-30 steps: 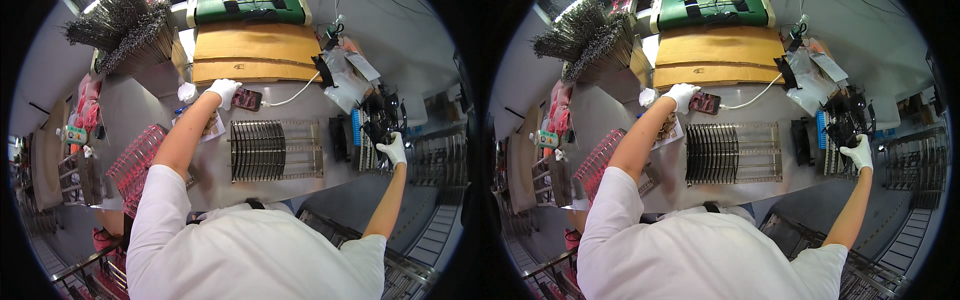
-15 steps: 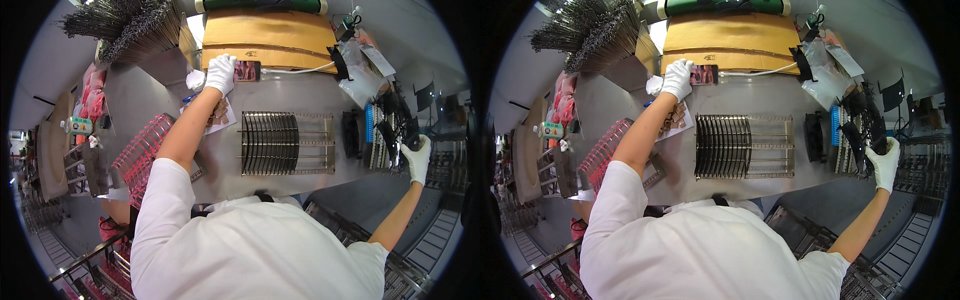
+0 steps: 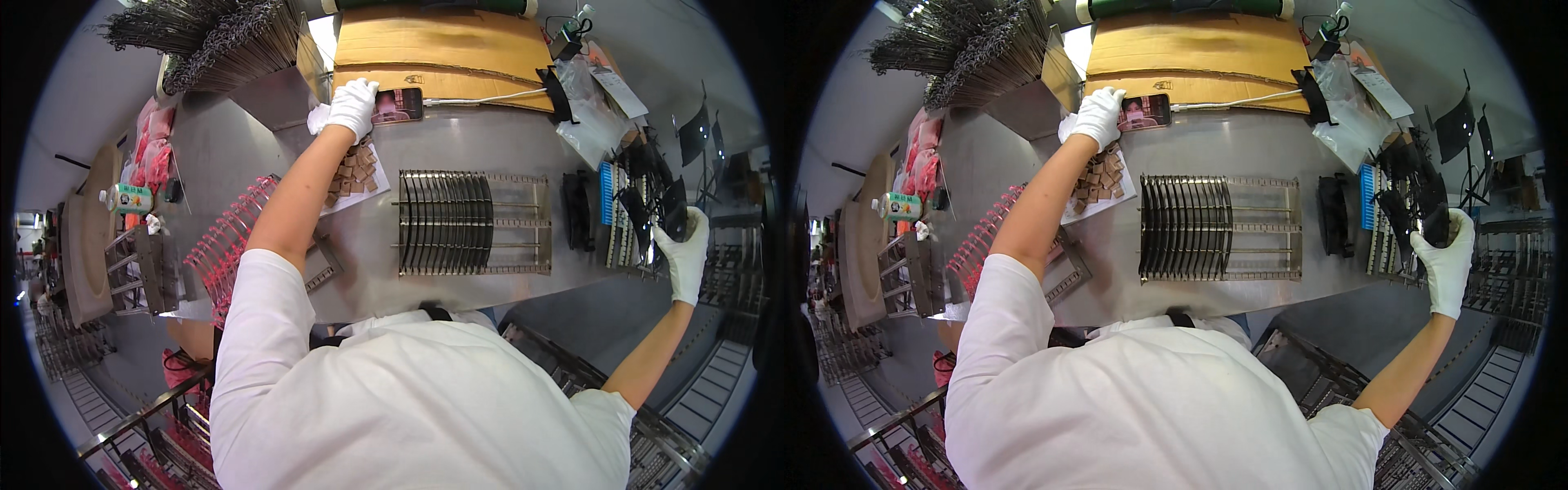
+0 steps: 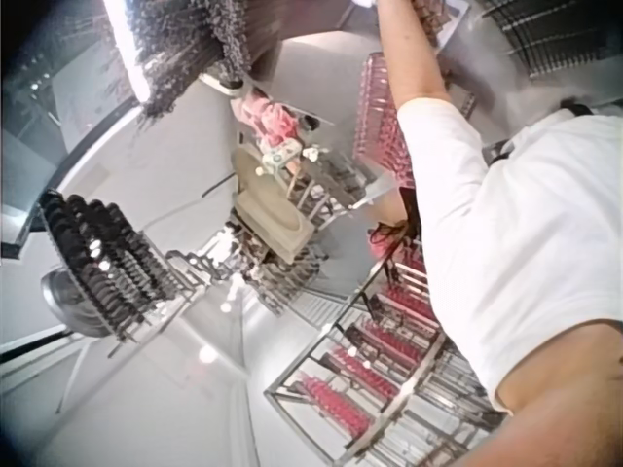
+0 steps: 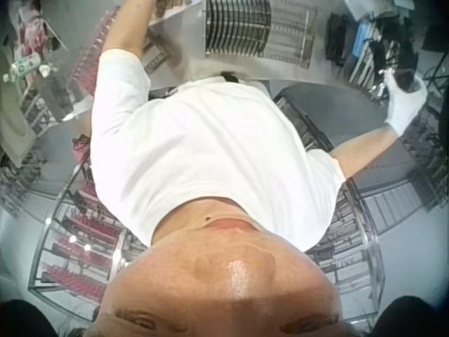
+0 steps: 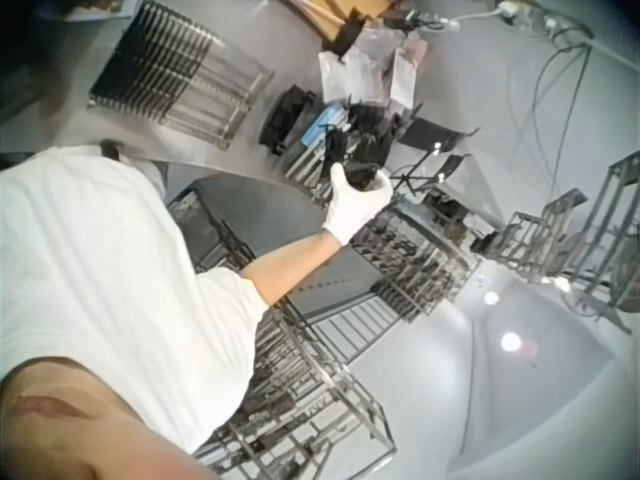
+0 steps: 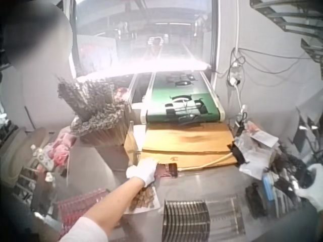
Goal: The person repeatedly picks up black plastic parts and metal rods, then inserts the rods into the parts and places them into a metal rack. The person also handles red plastic clips and a metal frame, moving them around the workbench.
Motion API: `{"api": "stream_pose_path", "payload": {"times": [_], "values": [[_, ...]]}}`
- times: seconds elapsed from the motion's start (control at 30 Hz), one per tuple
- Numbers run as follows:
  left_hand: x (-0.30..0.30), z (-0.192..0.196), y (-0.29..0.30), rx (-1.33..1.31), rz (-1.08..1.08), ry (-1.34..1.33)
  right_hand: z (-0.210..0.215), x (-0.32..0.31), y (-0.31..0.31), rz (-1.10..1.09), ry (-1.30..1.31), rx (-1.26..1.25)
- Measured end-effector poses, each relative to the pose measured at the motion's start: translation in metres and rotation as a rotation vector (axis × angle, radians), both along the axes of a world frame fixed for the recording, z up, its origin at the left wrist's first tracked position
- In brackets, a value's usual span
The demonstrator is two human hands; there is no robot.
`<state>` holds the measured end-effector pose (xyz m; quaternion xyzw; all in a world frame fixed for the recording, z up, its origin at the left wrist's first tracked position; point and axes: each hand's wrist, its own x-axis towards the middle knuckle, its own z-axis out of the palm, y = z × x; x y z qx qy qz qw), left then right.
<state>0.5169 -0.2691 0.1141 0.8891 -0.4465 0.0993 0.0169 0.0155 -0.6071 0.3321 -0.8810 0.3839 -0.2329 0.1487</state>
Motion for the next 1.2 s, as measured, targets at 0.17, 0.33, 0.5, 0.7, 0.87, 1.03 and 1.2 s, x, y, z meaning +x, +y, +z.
{"api": "stream_pose_path", "payload": {"times": [0.17, 0.33, 0.5, 0.7, 0.87, 1.03, 1.2], "values": [[0.001, 0.004, -0.002, 0.054, 0.009, 0.050, 0.006, 0.002, 0.015, 0.035, -0.033, -0.018], [0.004, 0.008, 0.000, 0.052, -0.011, 0.031, 0.013, 0.009, 0.036, 0.107, -0.023, -0.117], [-0.005, 0.039, 0.006, -0.119, 0.023, 0.039, 0.019, 0.025, 0.076, 0.184, -0.047, -0.097], [-0.146, 0.123, -0.045, -0.855, -0.336, 0.604, -0.003, 0.071, 0.138, 0.583, -0.118, -0.042], [-0.192, 0.105, -0.106, -1.093, -0.753, 2.398, -0.015, 0.090, 0.161, 0.967, -0.052, -0.045], [-0.207, 0.144, -0.111, -1.543, -0.789, 1.418, -0.078, 0.062, 0.133, 0.369, -0.464, 0.340], [-0.283, 0.173, -0.114, -1.250, -0.758, 0.805, -0.143, 0.078, 0.110, 0.482, -0.538, 1.334]]}}
